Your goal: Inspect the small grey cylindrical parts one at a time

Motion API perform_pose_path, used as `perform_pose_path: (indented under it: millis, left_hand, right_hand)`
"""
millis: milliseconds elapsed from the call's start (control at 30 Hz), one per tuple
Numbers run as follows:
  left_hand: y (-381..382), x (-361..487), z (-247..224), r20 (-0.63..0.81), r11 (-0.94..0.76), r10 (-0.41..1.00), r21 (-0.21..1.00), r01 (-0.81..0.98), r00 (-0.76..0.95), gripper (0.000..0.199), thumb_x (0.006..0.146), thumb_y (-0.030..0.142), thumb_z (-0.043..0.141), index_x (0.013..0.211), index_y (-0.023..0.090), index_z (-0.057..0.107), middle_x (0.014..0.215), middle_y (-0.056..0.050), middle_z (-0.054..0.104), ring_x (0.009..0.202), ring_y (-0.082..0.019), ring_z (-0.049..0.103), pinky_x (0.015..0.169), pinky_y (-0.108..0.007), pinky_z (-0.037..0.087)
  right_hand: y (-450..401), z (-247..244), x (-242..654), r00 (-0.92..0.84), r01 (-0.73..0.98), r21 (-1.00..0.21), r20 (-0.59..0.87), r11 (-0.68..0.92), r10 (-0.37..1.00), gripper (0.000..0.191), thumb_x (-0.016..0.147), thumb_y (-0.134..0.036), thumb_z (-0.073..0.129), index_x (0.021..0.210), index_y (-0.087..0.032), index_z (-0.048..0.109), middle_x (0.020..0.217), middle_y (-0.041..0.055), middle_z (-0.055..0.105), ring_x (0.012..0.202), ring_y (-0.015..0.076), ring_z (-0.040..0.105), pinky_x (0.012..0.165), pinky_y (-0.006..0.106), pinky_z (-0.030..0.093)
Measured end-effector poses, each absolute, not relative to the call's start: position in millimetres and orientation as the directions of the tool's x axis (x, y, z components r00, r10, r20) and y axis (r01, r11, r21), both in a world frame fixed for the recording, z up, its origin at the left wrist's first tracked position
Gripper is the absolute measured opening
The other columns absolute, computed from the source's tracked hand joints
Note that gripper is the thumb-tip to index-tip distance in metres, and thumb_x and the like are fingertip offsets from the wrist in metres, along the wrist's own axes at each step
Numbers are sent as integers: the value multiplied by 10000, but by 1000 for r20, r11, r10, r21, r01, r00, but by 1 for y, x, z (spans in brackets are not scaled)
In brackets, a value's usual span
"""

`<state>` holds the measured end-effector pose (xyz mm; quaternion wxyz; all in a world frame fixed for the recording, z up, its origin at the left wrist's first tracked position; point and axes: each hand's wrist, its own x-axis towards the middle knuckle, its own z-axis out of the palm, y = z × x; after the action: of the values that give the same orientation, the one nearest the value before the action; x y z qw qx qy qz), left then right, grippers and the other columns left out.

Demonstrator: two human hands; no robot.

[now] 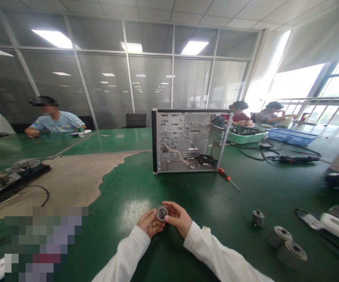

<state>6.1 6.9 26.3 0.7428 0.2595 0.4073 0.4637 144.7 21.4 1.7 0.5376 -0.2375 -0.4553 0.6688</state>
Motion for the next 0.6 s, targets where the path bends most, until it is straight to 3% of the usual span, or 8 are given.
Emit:
perform_pose_path:
  millis: [200, 600]
  left_hand:
    - [8, 4, 23, -327, 405, 914, 760, -508, 240, 252, 666, 133, 603, 896, 75, 519, 587, -86, 638, 519, -155, 610, 496, -229, 468]
    - [11, 2, 18, -315, 408, 913, 747, -526, 260, 466, 650, 95, 608, 1085, 82, 443, 652, -94, 648, 548, -155, 614, 506, -229, 475]
  right_hand:
    - [22, 3, 144, -274, -571, -819, 127, -55, 953, 454, 476, -179, 737, 891, -159, 553, 857, 73, 628, 813, 184, 571, 795, 372, 393]
    - [18, 16, 151, -373, -677, -684, 4, -270, 928, 435, 503, -147, 722, 901, -134, 547, 798, 72, 640, 758, 192, 602, 799, 386, 392]
